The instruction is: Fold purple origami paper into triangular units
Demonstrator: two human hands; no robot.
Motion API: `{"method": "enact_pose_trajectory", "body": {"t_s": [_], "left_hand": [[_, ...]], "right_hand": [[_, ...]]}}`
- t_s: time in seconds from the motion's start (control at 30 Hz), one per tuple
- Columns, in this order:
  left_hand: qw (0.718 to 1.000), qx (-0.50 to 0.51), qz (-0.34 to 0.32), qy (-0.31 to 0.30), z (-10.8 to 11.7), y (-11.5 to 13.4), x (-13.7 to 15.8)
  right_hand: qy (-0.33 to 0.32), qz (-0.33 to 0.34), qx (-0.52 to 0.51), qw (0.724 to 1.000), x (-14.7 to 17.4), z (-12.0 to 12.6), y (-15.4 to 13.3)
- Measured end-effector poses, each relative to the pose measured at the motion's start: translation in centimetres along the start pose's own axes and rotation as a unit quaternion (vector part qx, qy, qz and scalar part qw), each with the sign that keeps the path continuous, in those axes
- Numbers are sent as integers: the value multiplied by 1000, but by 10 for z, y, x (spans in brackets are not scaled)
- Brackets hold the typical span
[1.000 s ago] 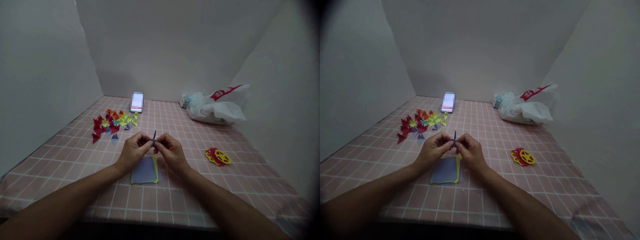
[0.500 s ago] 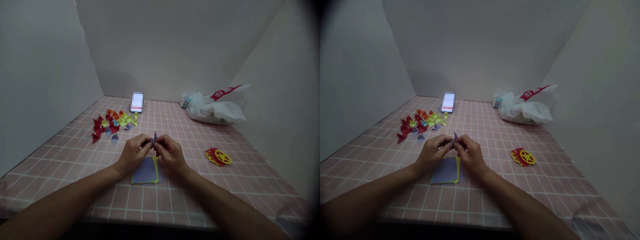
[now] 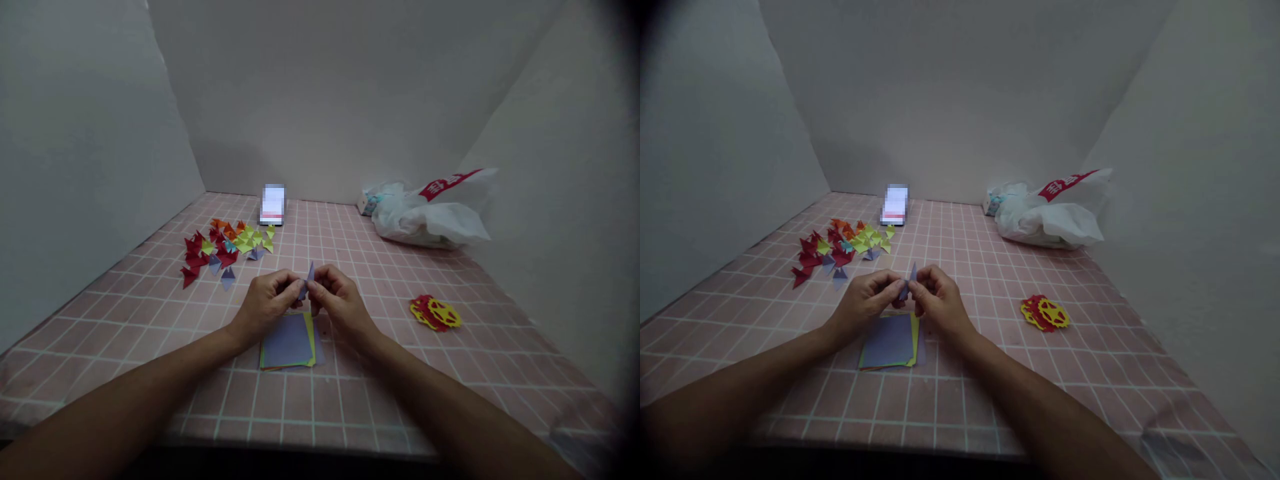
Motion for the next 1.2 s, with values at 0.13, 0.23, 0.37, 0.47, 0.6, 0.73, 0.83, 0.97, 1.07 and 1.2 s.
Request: {"method": "enact_pose_trajectory", "body": {"t_s": [0.13, 0.23, 0.37, 0.47, 0.6, 0.73, 0.83, 0.97, 1.07, 1.2], "left_hand": [[999, 26, 11, -34, -7, -1, -2], [996, 57, 23, -65, -13, -3, -3], [999, -8, 18, -50, -10, 0, -3], [997, 11, 31, -77, -15, -5, -4], [977, 136, 72, -150, -33, -18, -3], [993, 33, 45, -101, -22, -11, -3], [993, -107, 5, -51, -11, 4, -1], [989, -148, -11, -3, -3, 9, 0], [996, -75, -9, 36, 3, 4, 0], [997, 68, 20, -7, -3, -7, -3]], "right_hand": [[12, 5, 0, 1000, 3, 1, -4], [22, 9, -14, 1000, 4, 2, -4], [-5, -7, -59, 998, 0, 0, 5], [-1, -12, -71, 997, -2, 3, 9], [11, -13, -91, 996, -2, 5, 9], [17, -29, -102, 994, 1, 2, 10], [25, -28, -97, 995, 2, 1, 8], [48, -12, -42, 998, 3, 6, -1], [36, -8, -3, 999, 3, 4, -4], [-7, -29, -41, 999, 2, -6, 3]]}}
Point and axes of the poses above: each hand's wrist, its own x-axis away from the middle knuckle, its own z-axis out of the back of the hand, y = z × x, the point moved 9 cm from there along -x, towards the middle knuckle, and after that the axes turned 10 degrees about -y, right-handed, at the moved point
